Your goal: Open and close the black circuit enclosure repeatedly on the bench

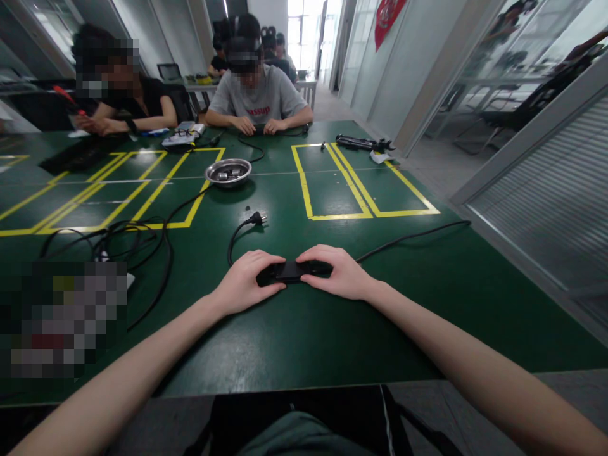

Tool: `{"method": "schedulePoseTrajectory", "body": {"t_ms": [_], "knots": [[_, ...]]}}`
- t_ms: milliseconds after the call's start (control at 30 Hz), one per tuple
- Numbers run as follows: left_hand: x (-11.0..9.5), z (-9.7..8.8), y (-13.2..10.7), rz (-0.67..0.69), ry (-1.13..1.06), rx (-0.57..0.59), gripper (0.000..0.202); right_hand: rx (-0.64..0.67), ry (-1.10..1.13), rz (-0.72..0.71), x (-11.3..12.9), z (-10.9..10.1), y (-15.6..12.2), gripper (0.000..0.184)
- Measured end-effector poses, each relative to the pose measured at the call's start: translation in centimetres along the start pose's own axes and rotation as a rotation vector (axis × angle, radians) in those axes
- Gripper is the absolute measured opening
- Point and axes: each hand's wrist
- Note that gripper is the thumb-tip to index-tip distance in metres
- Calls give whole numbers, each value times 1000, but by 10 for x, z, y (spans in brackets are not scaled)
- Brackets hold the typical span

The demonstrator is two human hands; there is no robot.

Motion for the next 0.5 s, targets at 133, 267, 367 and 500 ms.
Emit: {"method": "schedulePoseTrajectory", "body": {"t_ms": [133, 267, 367, 500], "knots": [[-1, 0, 2, 2, 47, 16, 38, 2, -44, 17, 2, -1, 1, 19], [0, 1, 2, 38, 85, 20, 36, 52, -74, 7, 1, -3, 0, 23], [0, 1, 2, 62, 111, 23, 36, 100, -120, -11, -2, -3, -1, 36], [-3, 4, 4, 72, 165, 57, 35, 52, -200, -39, -4, 3, 1, 36]]}}
Point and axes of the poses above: each hand's wrist, its own y-axis towards the middle knuckle, its own z-axis out of the palm, x = y × z, and after that the axes turned 10 degrees about z, right-handed
